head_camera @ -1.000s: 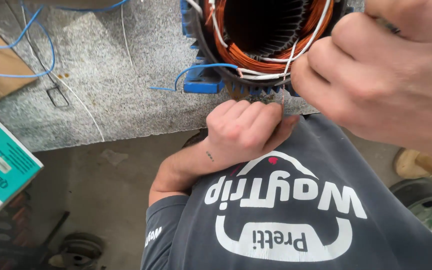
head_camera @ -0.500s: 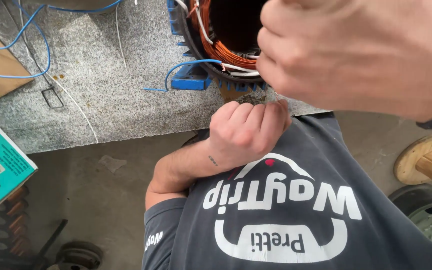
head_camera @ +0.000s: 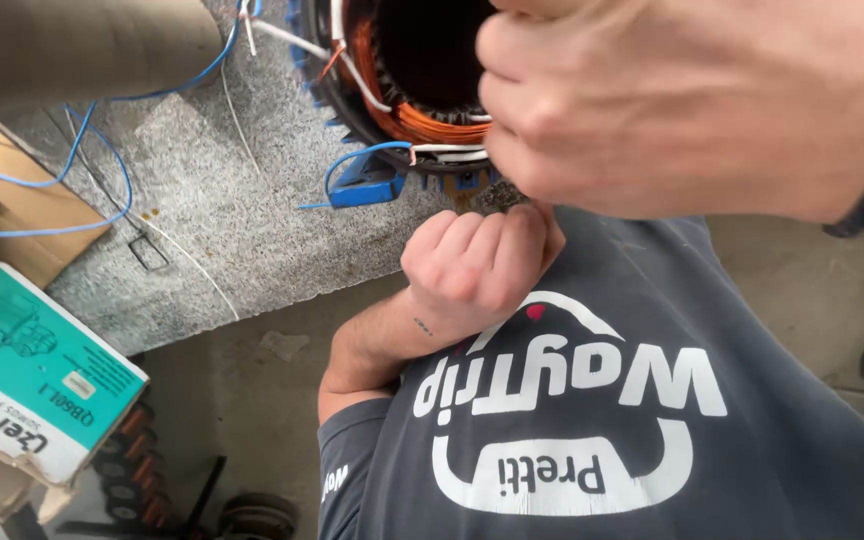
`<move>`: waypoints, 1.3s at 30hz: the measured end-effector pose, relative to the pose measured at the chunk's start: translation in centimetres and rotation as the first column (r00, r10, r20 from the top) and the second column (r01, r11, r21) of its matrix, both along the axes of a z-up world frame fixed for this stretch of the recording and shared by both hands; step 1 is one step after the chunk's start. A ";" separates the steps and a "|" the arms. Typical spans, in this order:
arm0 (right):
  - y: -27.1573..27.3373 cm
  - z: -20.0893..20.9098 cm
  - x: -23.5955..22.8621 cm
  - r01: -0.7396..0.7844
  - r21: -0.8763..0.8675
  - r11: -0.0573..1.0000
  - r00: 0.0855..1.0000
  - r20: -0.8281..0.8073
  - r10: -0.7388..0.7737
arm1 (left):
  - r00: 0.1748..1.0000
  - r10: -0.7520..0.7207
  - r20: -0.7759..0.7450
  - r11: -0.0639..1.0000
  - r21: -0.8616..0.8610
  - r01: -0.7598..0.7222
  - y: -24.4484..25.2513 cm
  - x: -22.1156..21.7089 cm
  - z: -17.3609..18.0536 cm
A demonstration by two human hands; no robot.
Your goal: The person works on the copper windings of an electric motor stator on a workbench. They pull and separate the winding wire ends, use pliers and a knife to cut and strip insulation from the wire tips, and scrape the exposed copper ends with a small blade to clean them.
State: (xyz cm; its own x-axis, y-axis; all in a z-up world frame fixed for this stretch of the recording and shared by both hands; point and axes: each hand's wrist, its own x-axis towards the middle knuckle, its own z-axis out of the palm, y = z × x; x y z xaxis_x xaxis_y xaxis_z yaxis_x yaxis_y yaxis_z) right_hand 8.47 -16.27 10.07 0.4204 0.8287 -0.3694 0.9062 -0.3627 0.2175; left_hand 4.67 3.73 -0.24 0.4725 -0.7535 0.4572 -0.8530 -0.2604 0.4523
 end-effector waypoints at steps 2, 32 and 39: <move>-0.1 0.1 -0.1 0.018 0.002 1.000 1.000 0.000 -0.018 | 0.999 0.017 0.040 1.000 0.006 -0.017 -0.3 0.7 0.4; -4.4 -1.8 -1.5 0.422 0.296 0.857 0.905 -0.193 -0.379 | 0.996 0.020 0.089 0.996 0.083 -0.028 1.0 3.3 2.2; -6.2 -2.8 -5.4 0.694 0.375 0.615 0.720 -0.352 -0.598 | 0.840 -0.235 0.489 0.967 0.204 0.152 0.0 10.6 6.0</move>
